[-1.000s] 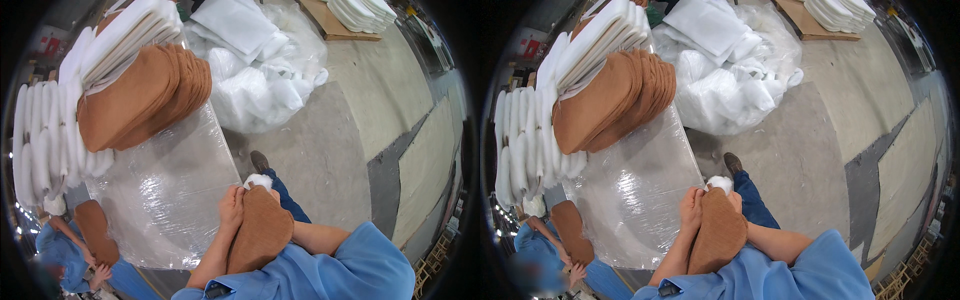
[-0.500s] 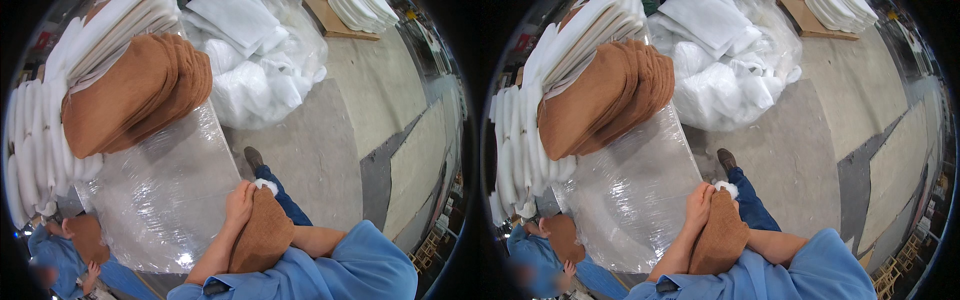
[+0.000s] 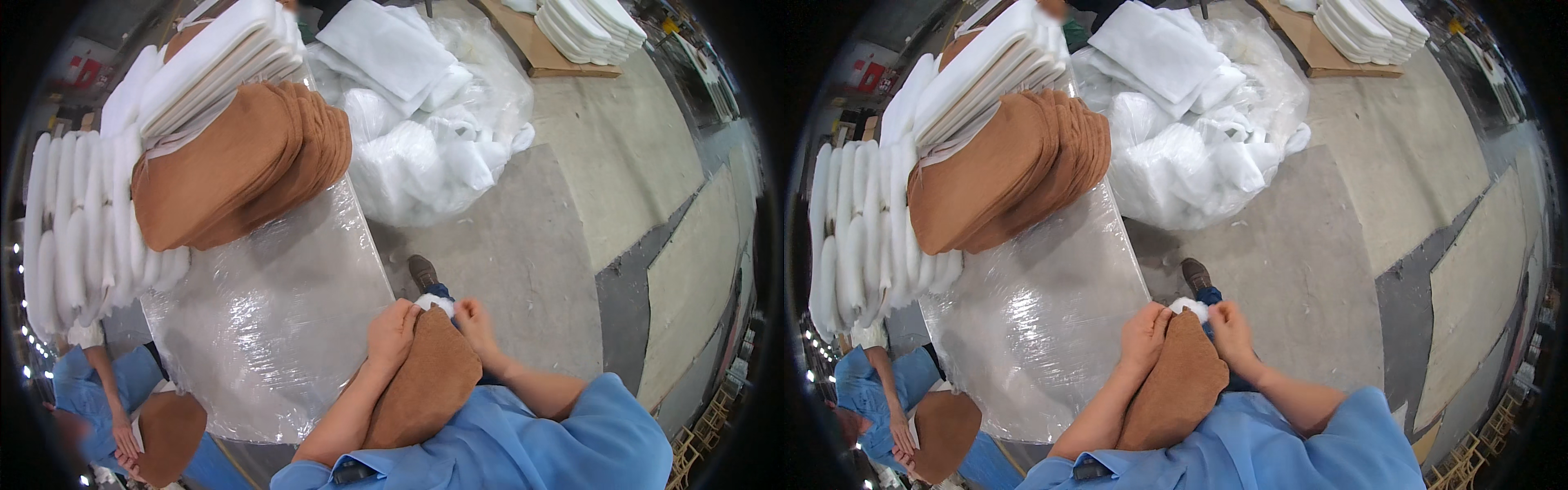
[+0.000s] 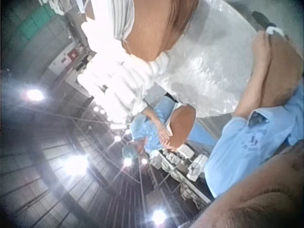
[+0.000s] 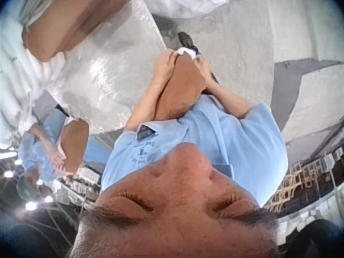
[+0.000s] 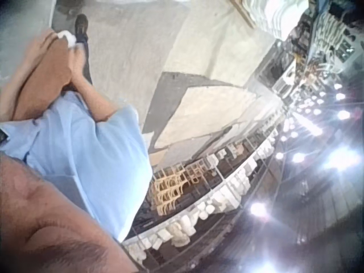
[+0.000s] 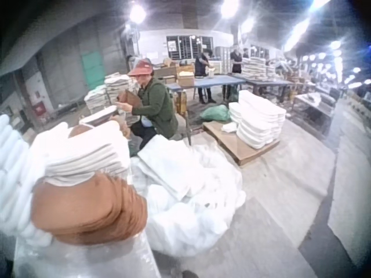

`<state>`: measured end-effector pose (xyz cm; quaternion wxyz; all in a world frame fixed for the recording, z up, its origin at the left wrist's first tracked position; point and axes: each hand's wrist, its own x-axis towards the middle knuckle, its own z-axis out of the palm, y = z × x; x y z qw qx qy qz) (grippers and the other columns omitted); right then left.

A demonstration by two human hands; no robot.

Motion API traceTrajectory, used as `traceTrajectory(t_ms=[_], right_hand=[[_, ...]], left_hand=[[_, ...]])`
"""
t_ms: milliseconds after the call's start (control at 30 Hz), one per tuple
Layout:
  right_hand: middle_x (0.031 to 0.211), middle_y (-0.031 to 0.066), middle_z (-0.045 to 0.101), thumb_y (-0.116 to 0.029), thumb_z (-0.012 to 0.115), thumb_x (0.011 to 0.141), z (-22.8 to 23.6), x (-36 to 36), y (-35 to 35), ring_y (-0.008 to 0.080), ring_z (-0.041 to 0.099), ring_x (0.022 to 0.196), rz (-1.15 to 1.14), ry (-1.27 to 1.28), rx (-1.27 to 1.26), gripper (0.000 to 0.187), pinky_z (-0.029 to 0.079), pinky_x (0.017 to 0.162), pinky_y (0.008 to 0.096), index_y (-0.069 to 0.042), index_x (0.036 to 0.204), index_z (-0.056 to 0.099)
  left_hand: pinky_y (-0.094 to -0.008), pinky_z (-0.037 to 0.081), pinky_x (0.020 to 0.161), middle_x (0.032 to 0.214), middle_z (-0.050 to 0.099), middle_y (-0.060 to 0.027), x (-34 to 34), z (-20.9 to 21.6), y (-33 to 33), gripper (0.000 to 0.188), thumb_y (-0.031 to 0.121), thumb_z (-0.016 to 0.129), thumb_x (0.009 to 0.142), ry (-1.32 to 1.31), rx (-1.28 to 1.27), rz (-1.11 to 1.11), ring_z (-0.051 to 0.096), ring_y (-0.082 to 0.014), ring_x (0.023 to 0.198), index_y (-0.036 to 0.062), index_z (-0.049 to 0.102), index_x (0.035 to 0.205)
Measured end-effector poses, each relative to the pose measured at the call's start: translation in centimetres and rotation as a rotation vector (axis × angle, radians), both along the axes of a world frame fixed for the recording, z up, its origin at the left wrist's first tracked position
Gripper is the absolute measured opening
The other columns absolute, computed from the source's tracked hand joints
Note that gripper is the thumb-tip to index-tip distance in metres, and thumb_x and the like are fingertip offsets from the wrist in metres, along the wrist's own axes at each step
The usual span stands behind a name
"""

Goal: The person folds brown and white cushion covers by hand, aligning edges and stacking them on a plastic-wrapped table. The person also stacks folded brown cushions on a nearby pile.

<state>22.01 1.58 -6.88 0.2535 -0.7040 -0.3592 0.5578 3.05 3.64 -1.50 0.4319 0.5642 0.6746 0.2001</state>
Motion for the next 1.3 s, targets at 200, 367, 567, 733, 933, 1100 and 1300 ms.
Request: traceTrajectory(t_ms=[200, 367, 567, 733, 933, 1100, 1300], right_hand=[[0.095, -0.0015, 0.066, -0.016, 0.062, 0.102, 4.2, 3.4, 7.1, 0.0083, 0.056, 0.087, 0.491, 0.293, 0.186, 0.019, 0.048, 0.079, 0.0259, -0.004, 0.113, 0.072], [0.090, 0.0017, 0.069, -0.016, 0.064, 0.100, 4.8, 3.2, 10.0, 0.0118, 0.060, 0.084, 0.741, 0.360, -0.037, 0.016, 0.049, 0.076, 0.0288, -0.005, 0.108, 0.071], [0.092, 0.0030, 0.066, -0.016, 0.063, 0.099, 5.3, 2.8, 11.1, 0.0134, 0.058, 0.083, 1.011, 0.185, 0.174, 0.013, 0.048, 0.074, 0.0312, -0.003, 0.102, 0.065], [0.092, 0.0027, 0.062, -0.017, 0.060, 0.102, 5.5, 2.7, 10.9, 0.0136, 0.055, 0.082, 1.039, 0.223, 0.074, 0.013, 0.047, 0.074, 0.0316, -0.004, 0.102, 0.062], [0.092, -0.0001, 0.061, -0.021, 0.063, 0.102, 4.8, 2.9, 12.4, 0.0104, 0.053, 0.081, 0.991, 0.444, -0.307, 0.015, 0.046, 0.070, 0.0292, -0.006, 0.103, 0.063], [0.094, 0.0038, 0.063, -0.019, 0.065, 0.099, 4.8, 2.3, 12.2, 0.0169, 0.059, 0.079, 1.088, 0.261, -0.134, 0.013, 0.048, 0.068, 0.0335, -0.006, 0.100, 0.062], [0.100, 0.0168, 0.061, -0.014, 0.060, 0.097, 7.5, 2.8, 8.4, 0.0426, 0.061, 0.088, 0.942, -0.091, 0.449, 0.011, 0.050, 0.077, 0.0481, -0.003, 0.093, 0.058]], left_hand=[[-0.0463, 0.048, 0.066, 0.083, 0.060, -0.0128, 0.6, -0.1, -1.0, 0.020, 0.026, 0.064, 0.098, 0.129, 0.315, -0.048, 0.062, -0.0362, 0.077, 0.0081, 0.064, 0.090], [-0.0430, 0.049, 0.065, 0.083, 0.059, -0.0115, 0.9, 0.4, -1.6, 0.016, 0.023, 0.068, 0.097, 0.196, 0.396, -0.055, 0.062, -0.0335, 0.075, 0.0088, 0.068, 0.090], [-0.0415, 0.049, 0.063, 0.083, 0.058, -0.0095, 1.0, 0.4, -1.5, 0.014, 0.023, 0.070, 0.096, 0.166, 0.469, -0.052, 0.062, -0.0310, 0.073, 0.0097, 0.070, 0.092], [-0.0410, 0.048, 0.063, 0.083, 0.059, -0.0094, 1.1, 0.2, -1.4, 0.014, 0.022, 0.071, 0.095, 0.149, 0.444, -0.046, 0.062, -0.0306, 0.072, 0.0087, 0.070, 0.091], [-0.0412, 0.048, 0.065, 0.084, 0.059, -0.0100, 1.0, 0.1, -1.5, 0.015, 0.021, 0.070, 0.096, 0.095, 0.437, -0.054, 0.062, -0.0313, 0.074, 0.0065, 0.069, 0.090], [-0.0438, 0.050, 0.075, 0.091, 0.062, -0.0137, 1.0, -1.3, -1.3, 0.014, 0.017, 0.063, 0.099, 0.003, 0.361, -0.039, 0.063, -0.0359, 0.085, 0.0043, 0.067, 0.094], [-0.0458, 0.050, 0.083, 0.103, 0.067, -0.0218, 2.5, -2.5, -1.4, 0.027, 0.024, 0.053, 0.104, -0.175, 0.182, 0.052, 0.064, -0.0407, 0.095, -0.0002, 0.065, 0.099]])
